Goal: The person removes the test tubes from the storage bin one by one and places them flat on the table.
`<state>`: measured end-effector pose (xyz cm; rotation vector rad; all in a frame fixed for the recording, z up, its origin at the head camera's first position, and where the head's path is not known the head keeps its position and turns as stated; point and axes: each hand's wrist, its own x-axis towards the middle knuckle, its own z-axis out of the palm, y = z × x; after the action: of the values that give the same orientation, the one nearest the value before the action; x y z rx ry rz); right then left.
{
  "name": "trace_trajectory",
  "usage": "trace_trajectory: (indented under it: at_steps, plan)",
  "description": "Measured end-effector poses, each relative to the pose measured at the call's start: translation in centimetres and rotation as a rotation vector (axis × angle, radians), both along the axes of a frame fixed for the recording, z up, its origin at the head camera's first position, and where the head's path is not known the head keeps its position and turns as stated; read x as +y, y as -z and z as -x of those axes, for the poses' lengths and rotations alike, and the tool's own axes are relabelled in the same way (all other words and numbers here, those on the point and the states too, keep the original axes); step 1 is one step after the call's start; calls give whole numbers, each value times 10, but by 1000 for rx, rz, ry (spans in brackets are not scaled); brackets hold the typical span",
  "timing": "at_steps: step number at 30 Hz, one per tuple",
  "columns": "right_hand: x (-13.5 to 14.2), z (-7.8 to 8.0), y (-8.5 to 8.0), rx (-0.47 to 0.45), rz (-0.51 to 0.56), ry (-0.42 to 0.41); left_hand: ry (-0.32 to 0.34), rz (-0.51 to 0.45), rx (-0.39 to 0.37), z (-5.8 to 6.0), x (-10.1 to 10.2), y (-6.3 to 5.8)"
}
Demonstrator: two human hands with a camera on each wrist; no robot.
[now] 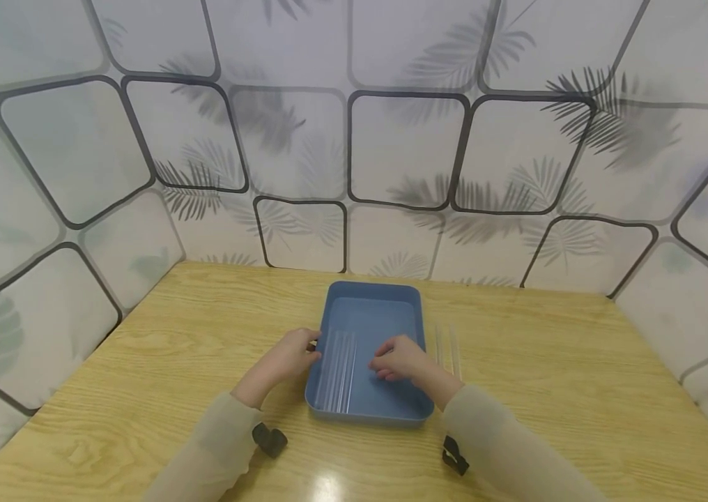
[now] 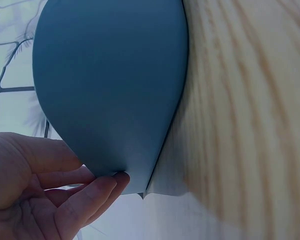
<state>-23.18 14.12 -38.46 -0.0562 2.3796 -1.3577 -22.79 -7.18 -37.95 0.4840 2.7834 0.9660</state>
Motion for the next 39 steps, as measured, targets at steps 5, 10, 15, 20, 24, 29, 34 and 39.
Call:
trace_trajectory:
  at_steps: [5,10,15,20,24,29,34,39]
  plan:
    - [-2,-1,0,-26,16,-7,17,-4,28,-1,0,0]
    - [-4,-1,0,-49,39,-15,8,0,22,0,0,0]
    - [-8,-1,2,-110,78,6,8,-3,17,0,0,1]
    - [-12,0,3,-147,110,17,11,-11,14,0,0,0]
    - [-15,1,3,-157,129,25,10,-15,8,0,0,0]
    - [-19,3,5,-174,145,45,5,-5,3,0,0,0]
    - [-24,3,7,-173,153,65,8,0,9,0,0,0]
    - [-29,5,8,-179,149,78,10,-11,11,0,0,0]
